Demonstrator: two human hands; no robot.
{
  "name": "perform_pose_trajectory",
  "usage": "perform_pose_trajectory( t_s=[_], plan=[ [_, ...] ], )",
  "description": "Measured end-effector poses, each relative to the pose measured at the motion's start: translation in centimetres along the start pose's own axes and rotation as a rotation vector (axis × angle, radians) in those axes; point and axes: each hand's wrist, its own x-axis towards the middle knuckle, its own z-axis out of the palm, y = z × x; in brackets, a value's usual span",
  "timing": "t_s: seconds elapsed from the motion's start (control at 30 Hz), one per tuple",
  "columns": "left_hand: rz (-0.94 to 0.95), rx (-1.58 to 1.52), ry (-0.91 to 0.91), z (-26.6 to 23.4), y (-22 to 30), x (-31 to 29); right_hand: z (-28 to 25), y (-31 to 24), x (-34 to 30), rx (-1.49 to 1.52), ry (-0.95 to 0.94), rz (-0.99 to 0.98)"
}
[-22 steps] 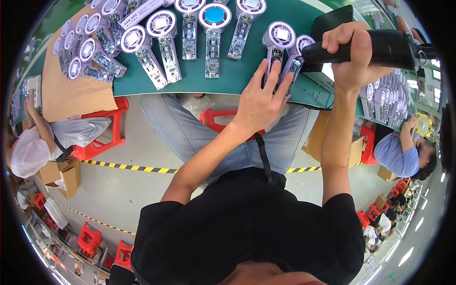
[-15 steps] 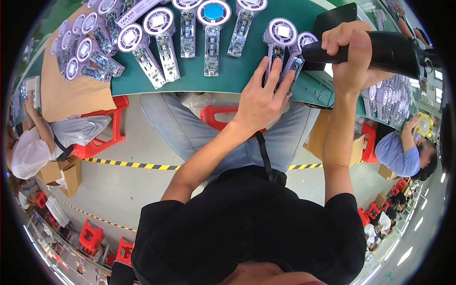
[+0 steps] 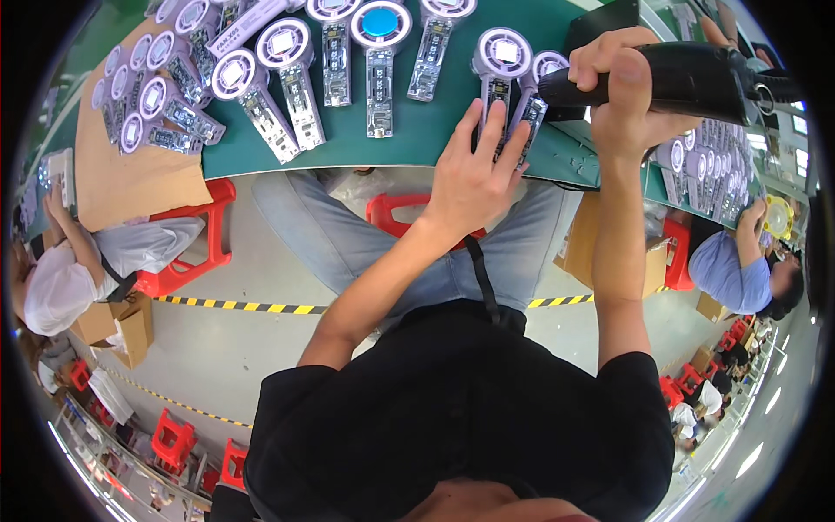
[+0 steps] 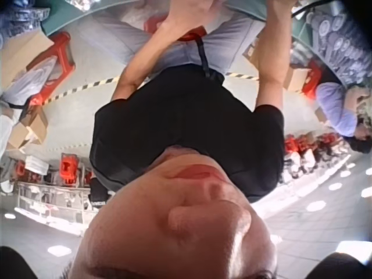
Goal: Assembling electronic handheld fans by using a heat gun to seal or shrink components on an assembly line.
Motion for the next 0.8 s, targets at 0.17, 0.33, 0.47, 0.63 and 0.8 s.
perform_pose_trajectory(
  t_s=[0.17,0.33,0.47,0.63,0.8],
  plan=[
    [0.021,0.006,-0.003,0.2,-0.1,-0.1,-7.3,-4.4,1.6,-0.021,-0.090,0.240],
    [0.013,0.011,0.006,0.1,-0.2,-0.1,-10.2,-6.1,2.6,-0.202,0.067,0.066],
    [0.026,0.010,0.010,0.1,-0.2,-0.1,-9.9,-5.2,1.7,-0.190,0.240,0.094],
    [0.035,0.031,-0.001,0.0,-0.2,0.1,-10.4,-4.6,1.8,-0.079,0.189,0.138],
    [0.036,0.034,0.001,0.3,-0.4,-0.1,-11.4,-3.8,2.1,0.028,0.222,0.221]
  ],
)
